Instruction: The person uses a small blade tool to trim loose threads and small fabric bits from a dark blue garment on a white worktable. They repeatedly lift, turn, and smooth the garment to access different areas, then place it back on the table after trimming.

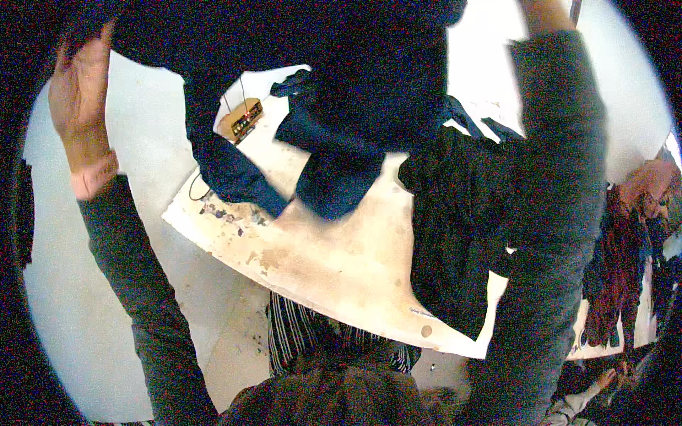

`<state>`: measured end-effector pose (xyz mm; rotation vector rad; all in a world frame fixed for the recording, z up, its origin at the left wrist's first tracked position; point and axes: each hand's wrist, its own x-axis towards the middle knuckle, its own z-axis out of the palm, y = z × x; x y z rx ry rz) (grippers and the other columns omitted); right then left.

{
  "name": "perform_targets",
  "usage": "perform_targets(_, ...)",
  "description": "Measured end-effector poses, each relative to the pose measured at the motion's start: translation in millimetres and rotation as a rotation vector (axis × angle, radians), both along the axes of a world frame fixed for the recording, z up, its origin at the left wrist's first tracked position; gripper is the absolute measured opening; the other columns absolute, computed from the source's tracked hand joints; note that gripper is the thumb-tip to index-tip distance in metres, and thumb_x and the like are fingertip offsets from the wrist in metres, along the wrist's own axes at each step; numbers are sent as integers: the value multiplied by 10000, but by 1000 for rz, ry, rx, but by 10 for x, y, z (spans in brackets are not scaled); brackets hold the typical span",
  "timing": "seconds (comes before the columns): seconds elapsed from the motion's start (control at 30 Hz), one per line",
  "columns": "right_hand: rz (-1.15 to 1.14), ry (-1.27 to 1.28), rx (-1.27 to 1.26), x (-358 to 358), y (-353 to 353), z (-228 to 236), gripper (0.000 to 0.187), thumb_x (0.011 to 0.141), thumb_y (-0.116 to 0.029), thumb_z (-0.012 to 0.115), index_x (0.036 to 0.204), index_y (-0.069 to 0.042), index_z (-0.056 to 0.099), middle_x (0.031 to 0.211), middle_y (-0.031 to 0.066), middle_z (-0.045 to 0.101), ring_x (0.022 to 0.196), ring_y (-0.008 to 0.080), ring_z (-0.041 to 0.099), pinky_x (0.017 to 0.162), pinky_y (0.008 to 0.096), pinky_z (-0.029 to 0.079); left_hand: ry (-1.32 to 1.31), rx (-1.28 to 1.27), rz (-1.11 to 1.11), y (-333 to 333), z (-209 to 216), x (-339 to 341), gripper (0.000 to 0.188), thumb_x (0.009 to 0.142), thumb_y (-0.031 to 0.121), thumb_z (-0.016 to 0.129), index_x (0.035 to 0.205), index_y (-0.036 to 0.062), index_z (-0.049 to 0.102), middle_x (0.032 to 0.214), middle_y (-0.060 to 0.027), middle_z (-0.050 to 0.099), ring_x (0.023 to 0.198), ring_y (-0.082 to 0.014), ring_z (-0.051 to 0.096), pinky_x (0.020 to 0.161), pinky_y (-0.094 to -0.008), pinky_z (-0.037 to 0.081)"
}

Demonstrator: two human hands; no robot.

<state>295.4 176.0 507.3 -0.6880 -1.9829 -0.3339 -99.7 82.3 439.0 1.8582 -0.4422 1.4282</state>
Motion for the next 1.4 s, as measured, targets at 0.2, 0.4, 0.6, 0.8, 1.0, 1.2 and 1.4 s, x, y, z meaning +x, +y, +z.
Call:
perform_targets(0.2,86,-426,-463,901,125,-762,435,940,-419,686,1166,-48,696,884,27,729,882,116,671,827,312,516,-353,-789,-63,-285,-1838,781,549,1068,447,363,1441,53,449,1415,-190,557,1282,-363,556,1064,-557,467)
perform_targets(0.4,95,-311,-829,922,-30,-2190,294,1005,-273,582,1039,-8,706,863,93,717,859,179,675,803,329,520,-492,-1540,62,-543,-4073,871,594,1061,488,380,1497,84,371,1498,-153,478,1326,-367,509,1069,-515,462)
perform_targets(0.6,4,-174,-892,935,-621,-3414,163,821,-128,771,960,-55,728,917,107,691,800,226,685,706,334,538,-558,-1617,135,-737,-4219,1006,485,1068,303,498,1474,61,391,1497,-140,481,1347,-315,495,1163,-492,359)
perform_targets(0.8,-23,-539,-862,560,-1178,-3944,508,711,-320,853,1167,-164,692,985,52,602,778,266,654,690,384,519,-33,-1710,798,-993,-4117,1296,200,1020,289,608,1057,97,652,1058,-82,714,885,-166,689,732,-296,535)
perform_targets(1.0,-52,-651,-647,683,-1436,-4043,287,629,-185,780,877,-171,637,907,9,560,724,215,622,641,388,477,105,-1314,1368,-915,-4115,1113,387,993,335,664,721,66,613,680,-12,624,663,-67,623,593,-203,456)
perform_targets(1.2,295,-547,-993,710,-1683,-4014,250,722,-281,829,824,-143,647,853,27,603,713,228,642,616,362,482,-191,-1480,1128,-988,-3978,1276,294,1003,283,652,811,68,595,749,-15,628,701,-104,648,684,-274,561)
perform_targets(1.4,256,491,-913,-191,-1522,-4197,340,742,-193,857,830,-82,547,892,56,649,627,204,601,524,309,435,-423,-1674,568,-1038,-3904,1434,156,1012,172,612,1011,19,644,977,-110,714,909,-249,739,836,-372,628)
